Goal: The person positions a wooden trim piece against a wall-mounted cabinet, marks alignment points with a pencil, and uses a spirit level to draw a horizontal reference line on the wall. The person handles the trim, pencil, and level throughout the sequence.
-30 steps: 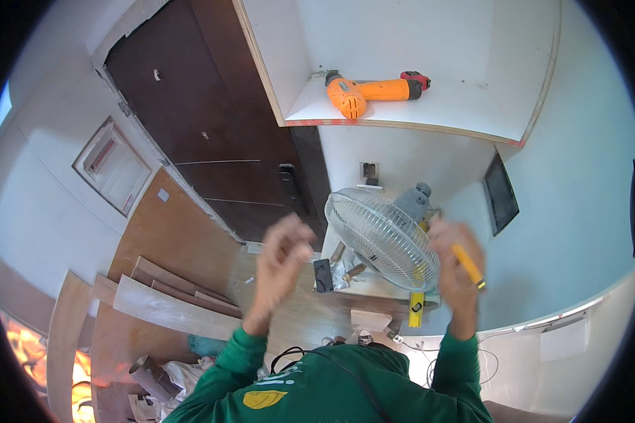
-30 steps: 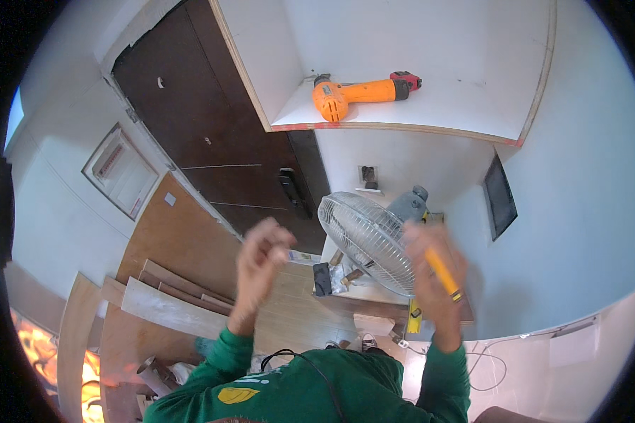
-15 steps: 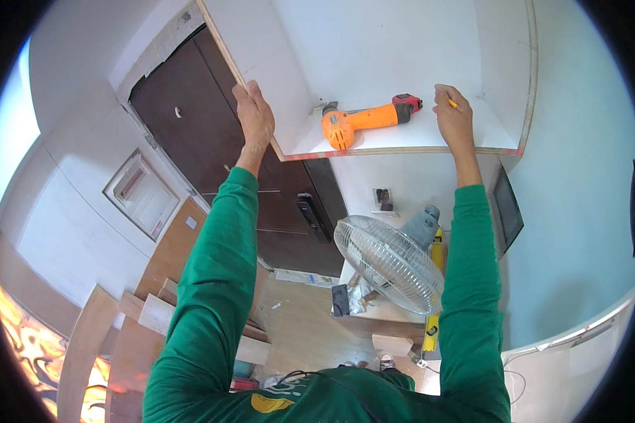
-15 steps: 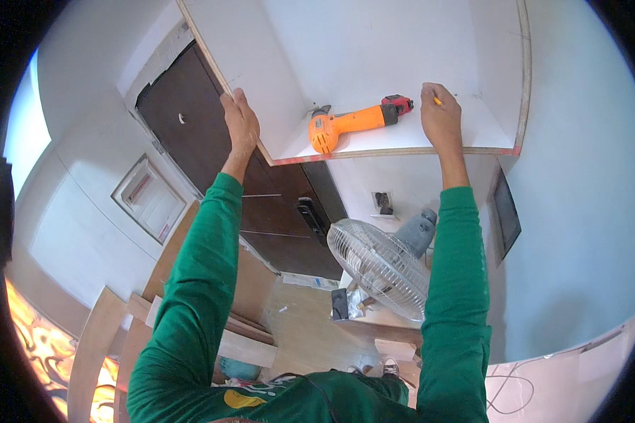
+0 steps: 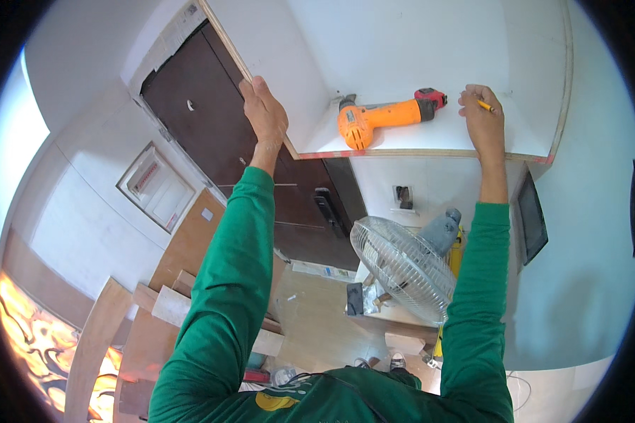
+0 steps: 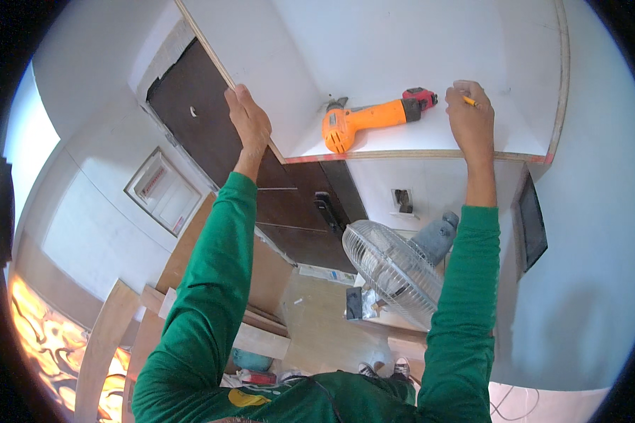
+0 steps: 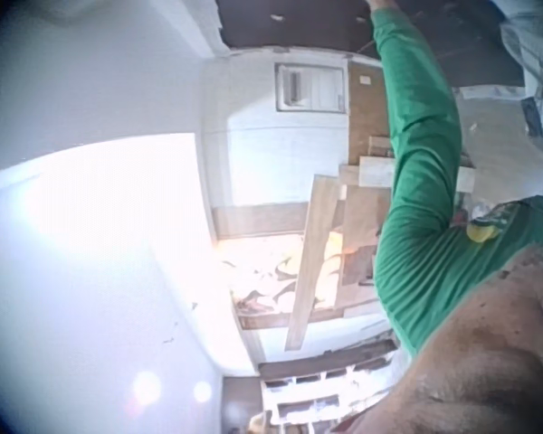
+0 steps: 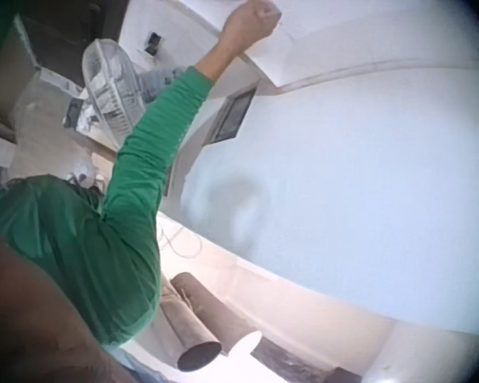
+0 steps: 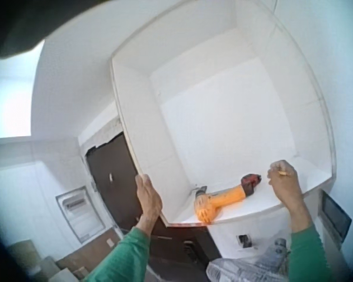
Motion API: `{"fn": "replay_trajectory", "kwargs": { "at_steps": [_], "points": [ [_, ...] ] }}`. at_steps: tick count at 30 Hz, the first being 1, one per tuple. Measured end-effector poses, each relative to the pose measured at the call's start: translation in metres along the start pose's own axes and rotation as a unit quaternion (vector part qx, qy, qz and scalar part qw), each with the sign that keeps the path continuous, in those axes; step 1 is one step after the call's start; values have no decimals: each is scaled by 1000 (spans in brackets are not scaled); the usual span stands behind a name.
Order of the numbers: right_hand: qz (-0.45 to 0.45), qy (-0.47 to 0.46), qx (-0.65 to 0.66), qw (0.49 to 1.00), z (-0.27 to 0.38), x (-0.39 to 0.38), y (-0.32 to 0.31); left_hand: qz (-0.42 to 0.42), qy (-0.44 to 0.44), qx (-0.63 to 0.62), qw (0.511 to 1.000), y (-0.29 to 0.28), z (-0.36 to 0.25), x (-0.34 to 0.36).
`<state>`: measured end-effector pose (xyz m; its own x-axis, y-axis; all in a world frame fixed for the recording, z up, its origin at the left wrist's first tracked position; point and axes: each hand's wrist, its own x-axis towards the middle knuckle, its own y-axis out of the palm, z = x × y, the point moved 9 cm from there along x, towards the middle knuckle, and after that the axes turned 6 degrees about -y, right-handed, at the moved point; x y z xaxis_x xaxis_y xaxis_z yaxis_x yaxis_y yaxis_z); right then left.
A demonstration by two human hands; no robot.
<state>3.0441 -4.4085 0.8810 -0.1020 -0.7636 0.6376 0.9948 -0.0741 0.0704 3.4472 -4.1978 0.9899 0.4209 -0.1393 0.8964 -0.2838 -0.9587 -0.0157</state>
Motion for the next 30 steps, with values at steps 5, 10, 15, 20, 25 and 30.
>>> {"fn": "replay_trajectory", "kwargs": {
  "at_steps": [5, 10, 15, 20, 25, 30],
  "points": [
    [15, 17, 19, 1000, 0, -1, 6, 3, 1, 27, 1000, -3, 10, 1],
    [42, 38, -2, 998, -7, -5, 6, 9, 8, 34, 999, 2, 9, -3],
    [35, 26, -28, 999, -2, -6, 7, 3, 9, 25, 1000, -2, 13, -1],
    [31, 54, -15, 998, -2, -6, 4, -8, 22, 24, 999, -1, 8, 0],
    [34, 50, -23, 998, -2, -6, 6, 9, -3, 11, 1000, -1, 12, -2],
    [32, 57, -28, 997, -2, -7, 4, 35, -40, 0, 999, 2, 10, -5]
  ]
}}
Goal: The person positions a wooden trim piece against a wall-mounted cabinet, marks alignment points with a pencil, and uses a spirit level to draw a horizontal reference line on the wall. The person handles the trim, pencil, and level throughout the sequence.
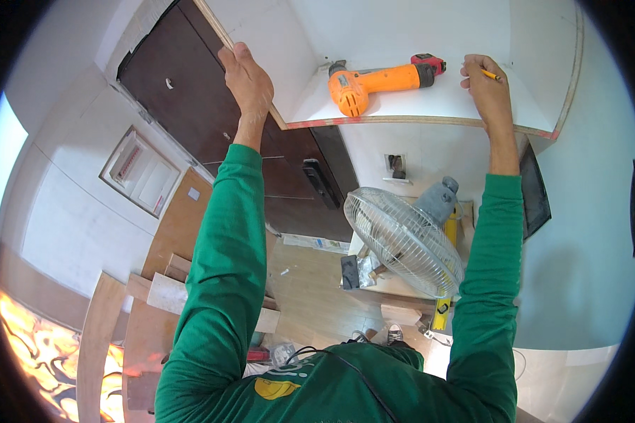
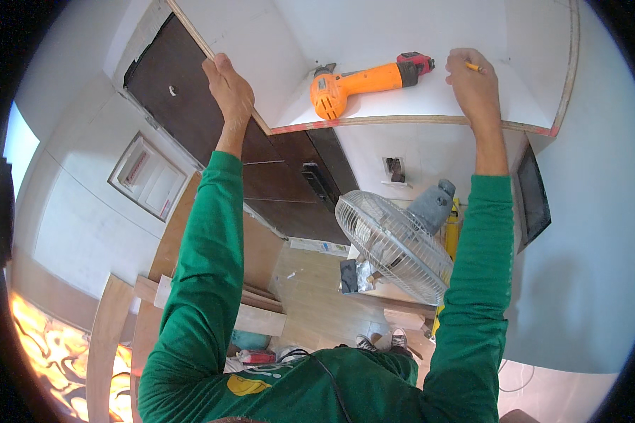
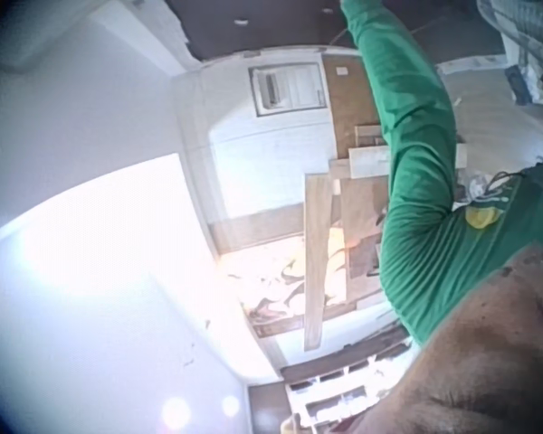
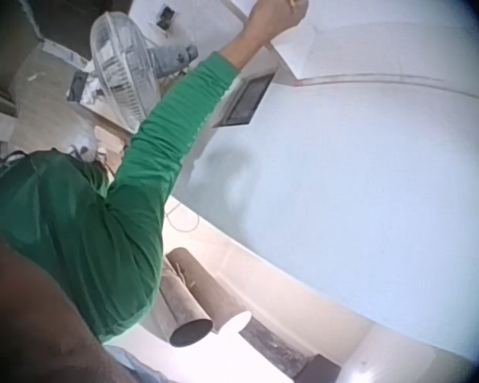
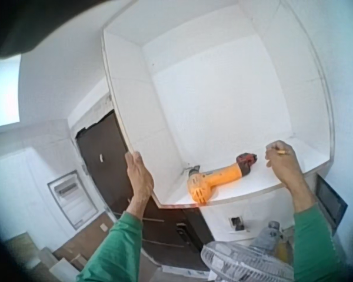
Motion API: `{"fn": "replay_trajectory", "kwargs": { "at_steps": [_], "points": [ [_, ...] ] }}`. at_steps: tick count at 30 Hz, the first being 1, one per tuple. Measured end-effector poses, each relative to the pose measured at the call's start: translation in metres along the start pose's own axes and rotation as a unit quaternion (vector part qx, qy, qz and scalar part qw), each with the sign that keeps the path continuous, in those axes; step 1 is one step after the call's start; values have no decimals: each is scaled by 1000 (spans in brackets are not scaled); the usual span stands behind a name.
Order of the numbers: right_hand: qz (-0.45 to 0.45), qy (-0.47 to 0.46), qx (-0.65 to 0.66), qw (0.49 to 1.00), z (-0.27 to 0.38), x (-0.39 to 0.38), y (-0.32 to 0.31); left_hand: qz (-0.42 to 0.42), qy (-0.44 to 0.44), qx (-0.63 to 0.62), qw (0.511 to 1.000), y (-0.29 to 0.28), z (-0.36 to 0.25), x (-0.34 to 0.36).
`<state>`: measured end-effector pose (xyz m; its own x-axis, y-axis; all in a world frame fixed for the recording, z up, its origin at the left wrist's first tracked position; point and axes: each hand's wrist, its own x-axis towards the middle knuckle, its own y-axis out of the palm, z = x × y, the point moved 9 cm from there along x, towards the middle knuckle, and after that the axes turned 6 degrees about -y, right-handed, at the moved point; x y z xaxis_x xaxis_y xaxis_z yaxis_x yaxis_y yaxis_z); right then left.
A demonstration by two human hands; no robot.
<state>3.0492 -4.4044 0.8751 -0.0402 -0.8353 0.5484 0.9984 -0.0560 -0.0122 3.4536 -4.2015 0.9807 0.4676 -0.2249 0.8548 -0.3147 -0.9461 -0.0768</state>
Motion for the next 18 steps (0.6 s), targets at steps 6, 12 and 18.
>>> {"fn": "replay_trajectory", "kwargs": {
  "at_steps": [6, 12, 18],
  "points": [
    [-81, -32, 133, 987, 4, 9, -10, -29, -8, 10, 999, -1, 1, 0],
    [-144, -151, 410, 888, 99, -23, 56, -31, 3, 41, 999, 1, 5, 2],
    [-36, -143, 531, 834, 163, -77, 208, -20, 23, 35, 999, -4, 6, 6]
  ]
}}
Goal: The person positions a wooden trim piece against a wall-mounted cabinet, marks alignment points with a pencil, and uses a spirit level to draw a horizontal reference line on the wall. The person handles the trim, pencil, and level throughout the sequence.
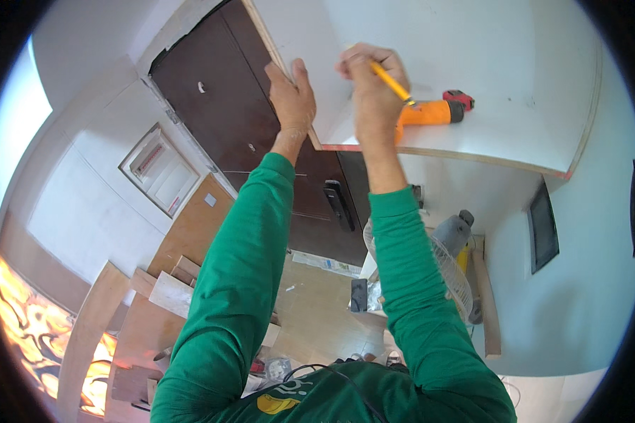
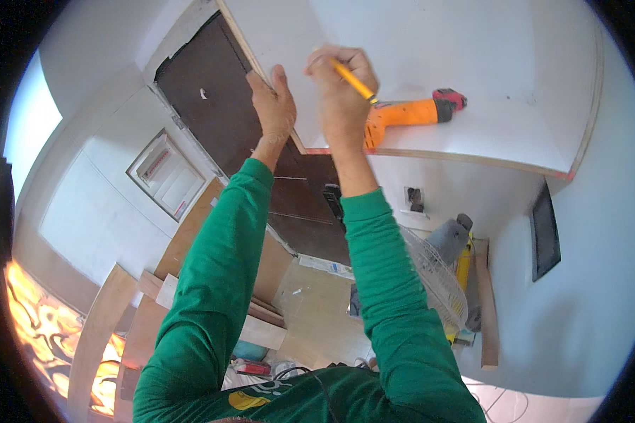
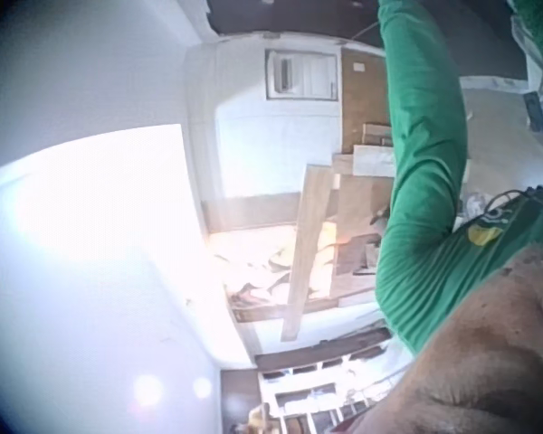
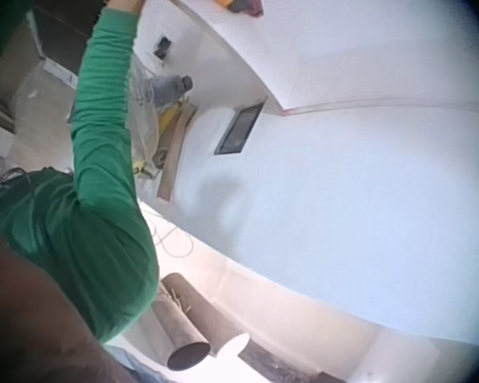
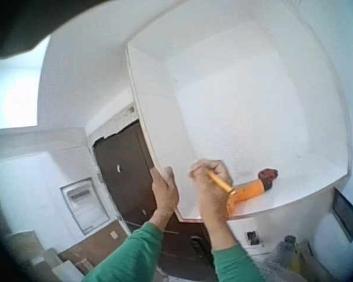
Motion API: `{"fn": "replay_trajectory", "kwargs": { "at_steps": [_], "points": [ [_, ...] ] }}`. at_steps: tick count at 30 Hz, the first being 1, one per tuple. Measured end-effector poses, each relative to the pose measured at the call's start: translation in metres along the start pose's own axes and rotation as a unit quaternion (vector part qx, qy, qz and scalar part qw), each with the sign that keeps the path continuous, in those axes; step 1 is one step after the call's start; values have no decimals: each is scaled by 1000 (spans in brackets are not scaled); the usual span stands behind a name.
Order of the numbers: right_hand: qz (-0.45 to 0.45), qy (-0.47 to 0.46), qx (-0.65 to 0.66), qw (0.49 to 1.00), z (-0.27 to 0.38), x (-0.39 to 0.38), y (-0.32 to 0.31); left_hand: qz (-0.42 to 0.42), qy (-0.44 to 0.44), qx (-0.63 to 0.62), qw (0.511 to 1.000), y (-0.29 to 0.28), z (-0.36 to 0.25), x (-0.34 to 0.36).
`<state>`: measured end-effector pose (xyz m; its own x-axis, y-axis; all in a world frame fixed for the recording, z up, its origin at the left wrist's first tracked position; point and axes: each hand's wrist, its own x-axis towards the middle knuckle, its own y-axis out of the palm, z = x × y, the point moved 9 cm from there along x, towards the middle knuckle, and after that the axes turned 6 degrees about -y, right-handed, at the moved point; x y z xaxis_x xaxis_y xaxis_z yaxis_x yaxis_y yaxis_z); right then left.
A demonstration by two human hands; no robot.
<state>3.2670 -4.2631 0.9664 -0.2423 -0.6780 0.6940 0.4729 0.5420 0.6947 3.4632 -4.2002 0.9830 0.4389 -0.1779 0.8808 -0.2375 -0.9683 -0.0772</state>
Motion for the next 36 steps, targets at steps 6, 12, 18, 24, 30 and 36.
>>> {"fn": "replay_trajectory", "kwargs": {
  "at_steps": [6, 12, 18, 24, 30, 36],
  "points": [
    [78, 20, -105, 991, -50, -21, 47, 46, -83, -49, 994, 8, 9, 0],
    [57, 31, -112, 992, -67, -14, 53, 32, -83, -87, 992, 5, 14, 1],
    [54, 50, -68, 995, -96, -16, 44, 50, -114, -97, 987, 10, 19, -3],
    [52, 53, -66, 995, -98, -16, 49, 35, -88, -63, 994, 6, 17, -1],
    [63, 53, -78, 994, -98, -13, 51, 27, -83, -89, 992, 7, 16, -3],
    [69, 63, -103, 990, -92, -13, 51, 34, -87, -93, 991, 9, 18, -3]
  ]
}}
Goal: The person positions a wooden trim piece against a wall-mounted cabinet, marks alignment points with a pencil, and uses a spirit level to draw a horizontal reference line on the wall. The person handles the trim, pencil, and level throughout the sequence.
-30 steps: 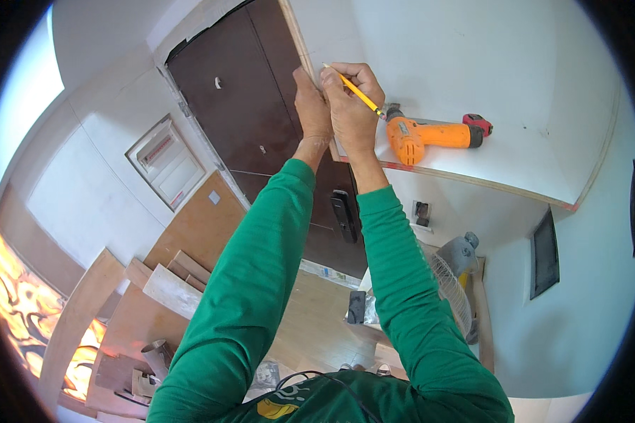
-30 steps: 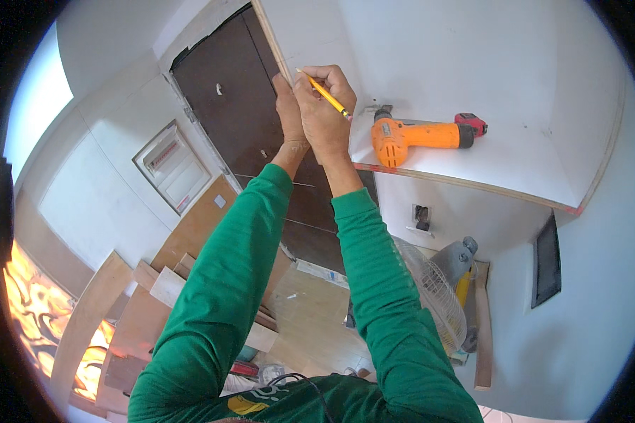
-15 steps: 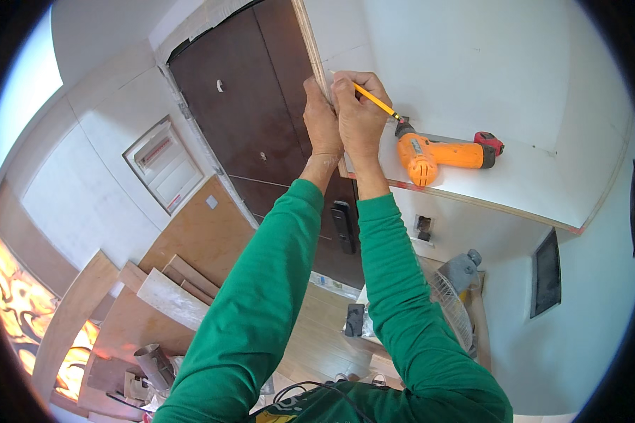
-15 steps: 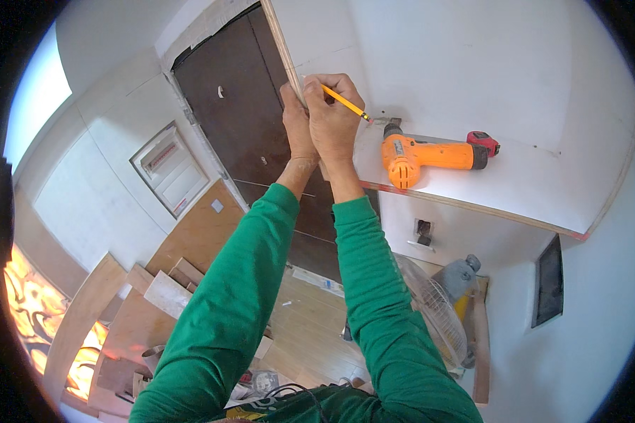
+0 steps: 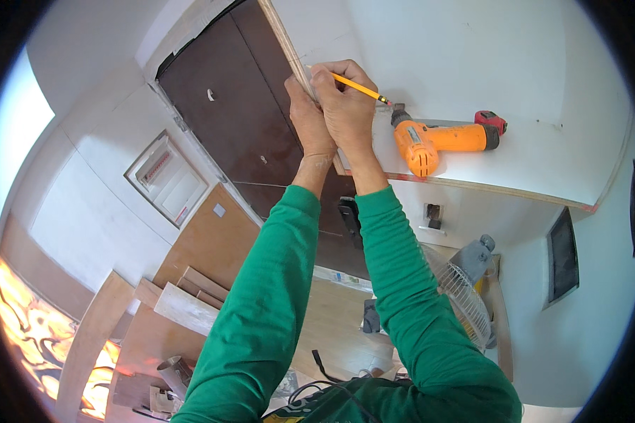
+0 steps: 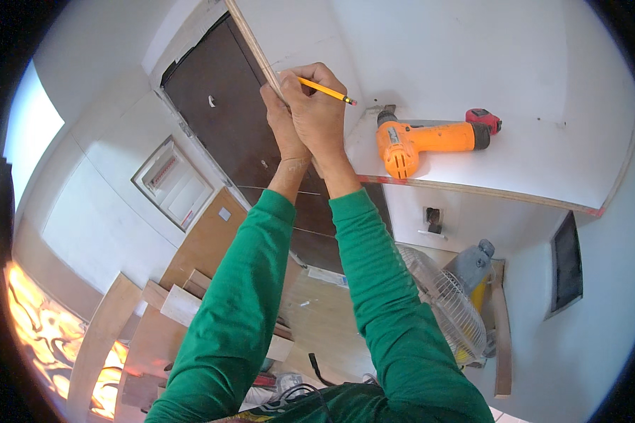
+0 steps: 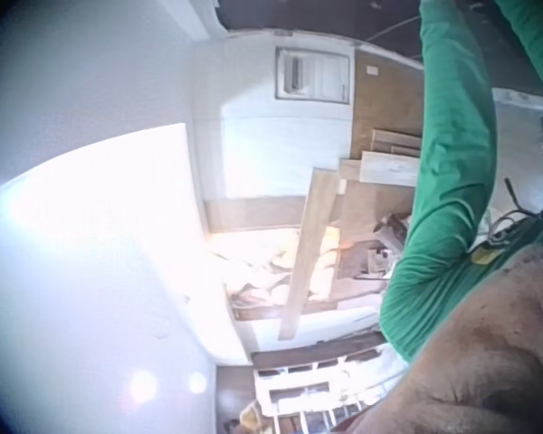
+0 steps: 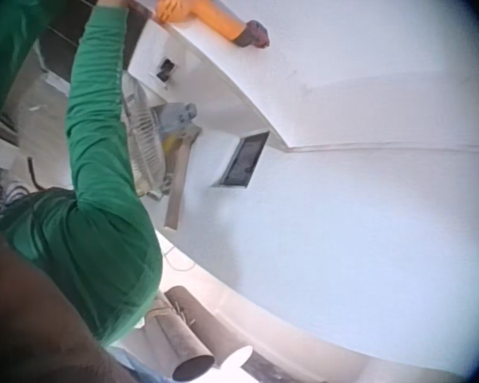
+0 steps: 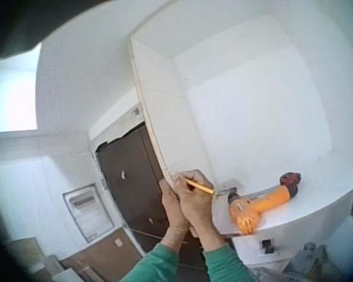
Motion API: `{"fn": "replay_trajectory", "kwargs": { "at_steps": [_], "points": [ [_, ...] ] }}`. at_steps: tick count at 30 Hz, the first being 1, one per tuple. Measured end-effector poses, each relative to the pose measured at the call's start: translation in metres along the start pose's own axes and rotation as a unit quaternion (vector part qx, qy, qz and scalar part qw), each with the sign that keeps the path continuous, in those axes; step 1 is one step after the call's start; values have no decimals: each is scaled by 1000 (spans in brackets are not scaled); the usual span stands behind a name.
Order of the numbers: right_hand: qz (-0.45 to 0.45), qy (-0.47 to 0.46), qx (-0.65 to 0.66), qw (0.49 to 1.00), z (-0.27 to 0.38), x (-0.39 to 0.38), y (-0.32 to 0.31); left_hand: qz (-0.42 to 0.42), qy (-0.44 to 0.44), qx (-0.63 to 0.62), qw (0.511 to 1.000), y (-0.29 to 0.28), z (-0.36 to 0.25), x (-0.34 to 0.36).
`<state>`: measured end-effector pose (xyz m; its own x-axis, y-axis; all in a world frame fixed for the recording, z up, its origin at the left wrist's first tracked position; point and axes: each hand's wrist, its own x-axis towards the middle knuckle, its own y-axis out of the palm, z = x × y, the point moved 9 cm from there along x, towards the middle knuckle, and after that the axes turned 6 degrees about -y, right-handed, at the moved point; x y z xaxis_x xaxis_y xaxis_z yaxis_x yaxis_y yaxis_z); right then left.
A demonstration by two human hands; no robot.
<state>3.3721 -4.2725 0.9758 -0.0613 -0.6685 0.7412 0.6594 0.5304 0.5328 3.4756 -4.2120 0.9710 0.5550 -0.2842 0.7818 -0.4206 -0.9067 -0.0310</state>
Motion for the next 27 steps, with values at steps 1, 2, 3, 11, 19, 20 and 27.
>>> {"fn": "replay_trajectory", "kwargs": {
  "at_steps": [1, 2, 3, 11, 19, 20, 27],
  "points": [
    [2, 5, -10, 1000, 1, -1, 0, 1, -5, -5, 1000, 0, 1, 0],
    [-1, -1, 2, 1000, 2, -1, 0, 2, 0, -3, 1000, 0, 0, 0],
    [-2, -7, 13, 1000, 2, -1, 1, 0, 7, -3, 1000, 1, 0, 0],
    [-5, -17, 2, 1000, 5, 0, 0, -10, 39, 17, 999, 1, -1, 1],
    [-4, -21, 9, 1000, 5, 0, 1, -14, 38, 24, 999, 1, 0, 2],
    [-3, -24, 5, 1000, 5, 1, 0, -11, 42, 12, 999, 1, -1, 1],
    [4, -24, -3, 1000, 7, 1, 0, -9, 56, 9, 998, 1, -5, 0]
  ]
}}
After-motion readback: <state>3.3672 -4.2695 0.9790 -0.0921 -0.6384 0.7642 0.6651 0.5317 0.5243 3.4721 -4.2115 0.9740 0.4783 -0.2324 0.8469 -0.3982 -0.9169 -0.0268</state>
